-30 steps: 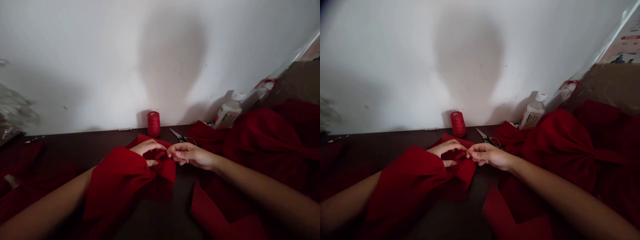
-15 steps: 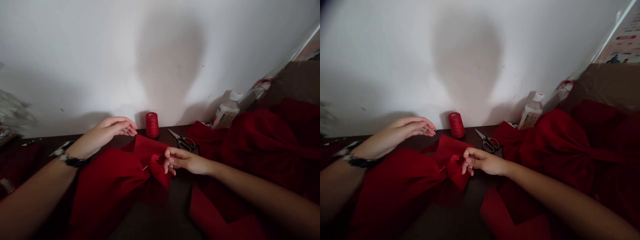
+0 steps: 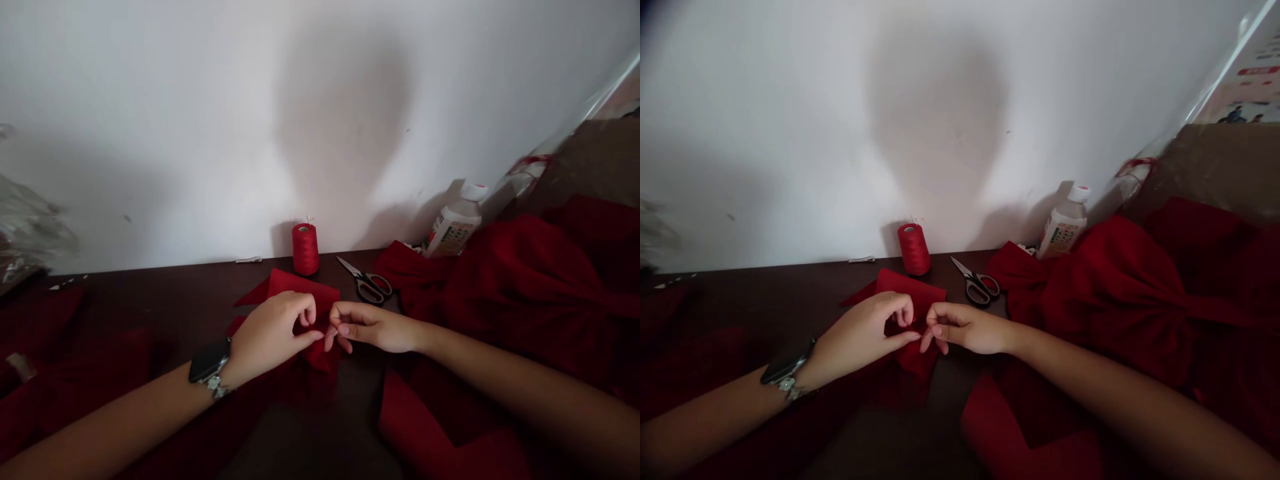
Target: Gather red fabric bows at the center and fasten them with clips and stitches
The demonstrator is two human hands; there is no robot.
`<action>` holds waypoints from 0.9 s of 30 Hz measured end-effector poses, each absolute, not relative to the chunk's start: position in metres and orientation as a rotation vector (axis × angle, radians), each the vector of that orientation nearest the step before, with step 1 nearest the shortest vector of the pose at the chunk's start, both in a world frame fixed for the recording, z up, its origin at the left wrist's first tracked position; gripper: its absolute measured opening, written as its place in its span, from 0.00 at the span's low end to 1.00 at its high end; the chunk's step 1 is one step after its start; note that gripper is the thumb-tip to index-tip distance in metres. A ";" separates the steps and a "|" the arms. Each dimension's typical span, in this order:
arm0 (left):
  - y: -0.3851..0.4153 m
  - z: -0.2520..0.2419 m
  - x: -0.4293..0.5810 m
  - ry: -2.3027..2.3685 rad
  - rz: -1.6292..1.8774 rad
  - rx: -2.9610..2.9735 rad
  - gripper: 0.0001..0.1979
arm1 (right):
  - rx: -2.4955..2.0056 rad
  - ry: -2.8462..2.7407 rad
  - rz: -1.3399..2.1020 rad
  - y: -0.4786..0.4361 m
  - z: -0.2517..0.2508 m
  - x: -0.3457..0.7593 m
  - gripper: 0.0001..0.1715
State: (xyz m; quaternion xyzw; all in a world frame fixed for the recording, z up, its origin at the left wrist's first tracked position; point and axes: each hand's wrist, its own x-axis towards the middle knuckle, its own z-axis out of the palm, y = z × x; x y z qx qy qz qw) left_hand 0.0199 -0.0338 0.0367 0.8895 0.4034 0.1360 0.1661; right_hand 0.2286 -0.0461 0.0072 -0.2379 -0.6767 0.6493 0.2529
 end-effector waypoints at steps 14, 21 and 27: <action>-0.035 0.015 0.014 0.994 0.569 2.250 0.05 | -0.639 -1.477 1.807 -0.044 0.021 0.233 0.17; -0.034 0.014 0.024 1.040 0.627 2.092 0.04 | -0.762 -1.512 1.639 -0.048 0.044 0.231 0.17; -0.030 0.011 0.026 1.011 0.680 1.996 0.05 | -0.842 -1.541 1.546 -0.042 0.046 0.236 0.20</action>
